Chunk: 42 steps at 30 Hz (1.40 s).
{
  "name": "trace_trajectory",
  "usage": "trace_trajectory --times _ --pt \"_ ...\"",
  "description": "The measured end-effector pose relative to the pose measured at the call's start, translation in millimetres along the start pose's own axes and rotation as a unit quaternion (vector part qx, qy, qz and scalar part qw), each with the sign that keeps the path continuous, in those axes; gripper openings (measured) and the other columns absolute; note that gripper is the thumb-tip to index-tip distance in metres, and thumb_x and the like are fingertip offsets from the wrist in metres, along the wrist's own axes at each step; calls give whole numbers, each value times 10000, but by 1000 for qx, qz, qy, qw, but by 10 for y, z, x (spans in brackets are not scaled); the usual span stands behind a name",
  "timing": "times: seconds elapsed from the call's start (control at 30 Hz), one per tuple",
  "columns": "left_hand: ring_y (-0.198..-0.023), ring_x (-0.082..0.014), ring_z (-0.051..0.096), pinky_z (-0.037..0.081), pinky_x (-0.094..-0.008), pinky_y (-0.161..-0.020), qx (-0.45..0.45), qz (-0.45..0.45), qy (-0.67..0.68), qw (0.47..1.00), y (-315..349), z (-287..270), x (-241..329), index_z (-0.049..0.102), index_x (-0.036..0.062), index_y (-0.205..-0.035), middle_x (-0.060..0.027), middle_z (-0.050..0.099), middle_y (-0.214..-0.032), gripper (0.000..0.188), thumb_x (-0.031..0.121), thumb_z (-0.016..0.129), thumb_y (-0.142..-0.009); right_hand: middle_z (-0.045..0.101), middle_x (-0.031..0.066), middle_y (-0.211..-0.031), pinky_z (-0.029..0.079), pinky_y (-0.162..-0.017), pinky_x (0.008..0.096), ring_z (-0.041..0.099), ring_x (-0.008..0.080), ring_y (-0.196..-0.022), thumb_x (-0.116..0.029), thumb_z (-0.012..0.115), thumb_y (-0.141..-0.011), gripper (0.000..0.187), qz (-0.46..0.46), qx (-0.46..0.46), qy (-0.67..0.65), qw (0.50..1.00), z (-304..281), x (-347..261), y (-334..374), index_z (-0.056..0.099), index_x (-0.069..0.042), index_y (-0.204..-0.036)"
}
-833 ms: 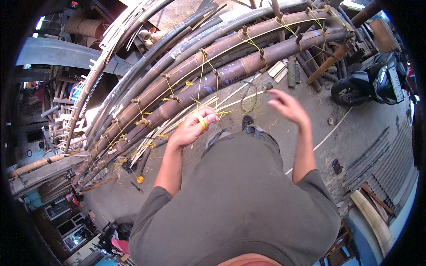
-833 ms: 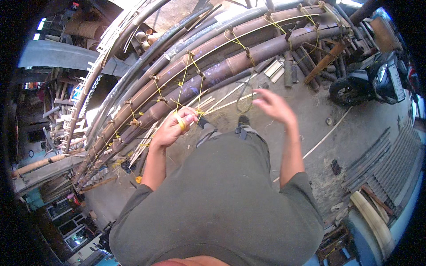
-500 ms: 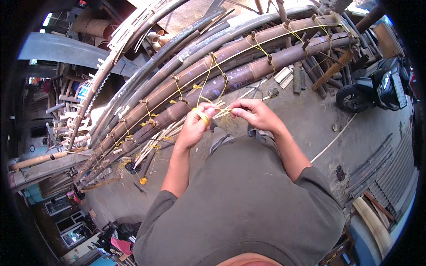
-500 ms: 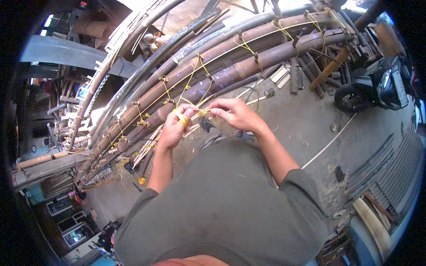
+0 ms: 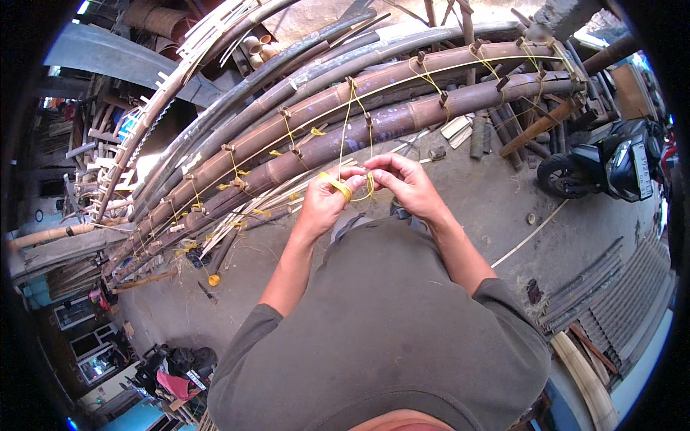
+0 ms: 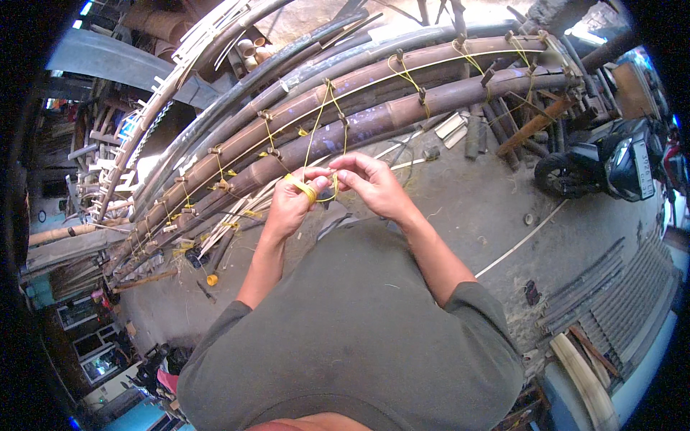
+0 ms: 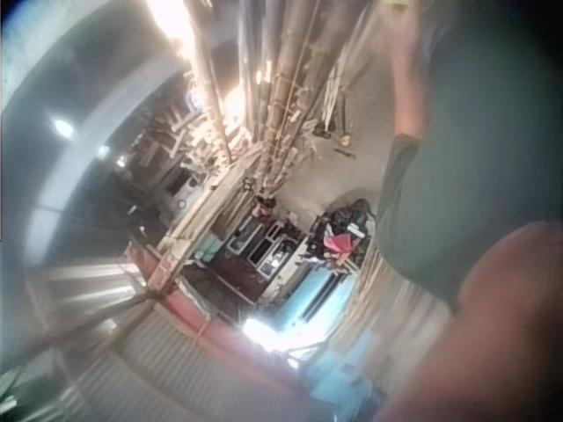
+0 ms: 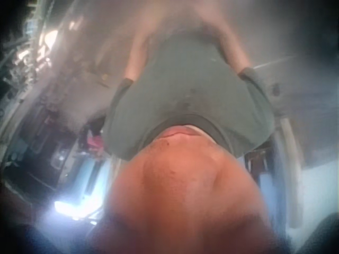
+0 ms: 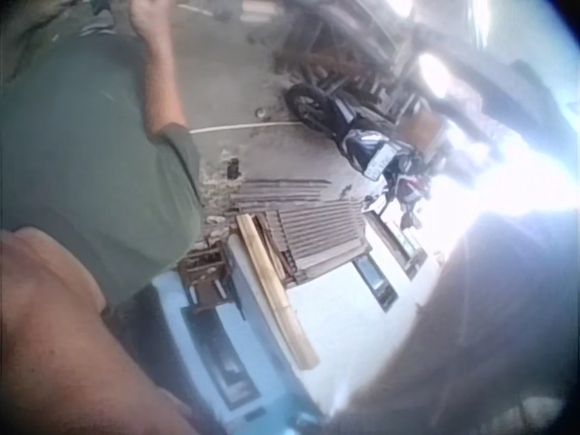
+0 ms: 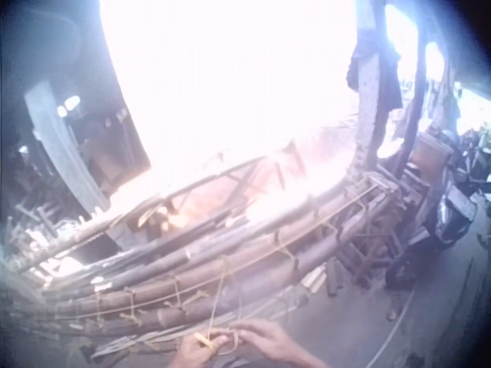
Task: The person ties yellow string around a horizontal bamboo structure, wrapping and knotting the string at multiple points. The person repeatedly pulls, wraps, and secures the string along the bamboo poles.
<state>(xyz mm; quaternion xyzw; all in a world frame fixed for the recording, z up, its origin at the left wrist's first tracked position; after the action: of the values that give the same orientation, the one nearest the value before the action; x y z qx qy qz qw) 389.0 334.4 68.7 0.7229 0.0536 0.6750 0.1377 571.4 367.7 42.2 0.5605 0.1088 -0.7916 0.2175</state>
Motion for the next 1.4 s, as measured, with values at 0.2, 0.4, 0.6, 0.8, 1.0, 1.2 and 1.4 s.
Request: trace_trajectory --times 0.2,0.4,0.6,0.8,1.0,1.2,1.4 --pt "-598 -13 452 345 -190 -505 12 50 -15 999 -80 94 -2 691 43 -1034 42 608 -795 182 179 661 -916 619 25 -930 501 -769 229 589 78 -866 -57 614 -926 122 -15 13 -59 998 -78 45 -32 570 -10 -1030" --pt "-597 -3 451 354 -181 -511 12 48 -11 999 -114 176 43 672 39 -986 53 600 -777 160 184 657 -919 651 52 -868 521 -733 260 632 103 -810 -69 634 -898 107 -122 142 113 976 -32 6 9 593 -8 -975" --pt "-599 0 454 354 -175 -512 12 31 7 999 -167 208 15 670 44 -975 53 598 -778 155 189 649 -926 655 94 -855 523 -704 296 662 174 -777 -35 663 -843 102 -214 162 228 936 -10 -85 26 612 -13 -928" --pt "-613 -8 462 361 -179 -518 16 49 -30 998 -216 176 3 661 35 -958 57 585 -773 142 172 644 -926 648 122 -859 527 -700 325 659 237 -773 -21 680 -806 121 -291 143 312 893 -53 -108 -18 621 -19 -912" --pt "-689 -32 463 387 -212 -598 6 108 -70 992 -258 132 -52 614 34 -908 50 557 -785 110 141 622 -931 660 99 -882 529 -739 312 657 196 -843 -56 653 -856 115 -214 72 285 932 -53 -157 -34 634 -14 -962" --pt "-732 -51 468 408 -229 -655 -23 121 -76 990 -284 115 -20 588 38 -908 37 545 -796 82 114 597 -935 660 13 -896 509 -748 246 604 73 -832 -136 593 -946 167 -32 29 30 999 -126 -49 -92 632 10 -1017" --pt "-735 -65 485 416 -236 -655 -25 159 -116 980 -329 81 -35 590 22 -899 26 557 -795 96 112 606 -927 644 -1 -869 500 -698 221 588 49 -775 -123 624 -923 152 0 20 133 991 -116 -104 -76 628 5 -1006"
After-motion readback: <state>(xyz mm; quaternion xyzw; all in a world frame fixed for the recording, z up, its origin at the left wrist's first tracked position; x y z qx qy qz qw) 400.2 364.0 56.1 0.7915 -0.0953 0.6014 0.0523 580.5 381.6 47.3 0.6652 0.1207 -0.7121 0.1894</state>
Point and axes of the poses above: each hand's wrist, its own y-axis away from the middle knuckle, its own z-axis out of the palm, x = y × z, the point moved 1 cm from there along -y, towards the middle knuckle
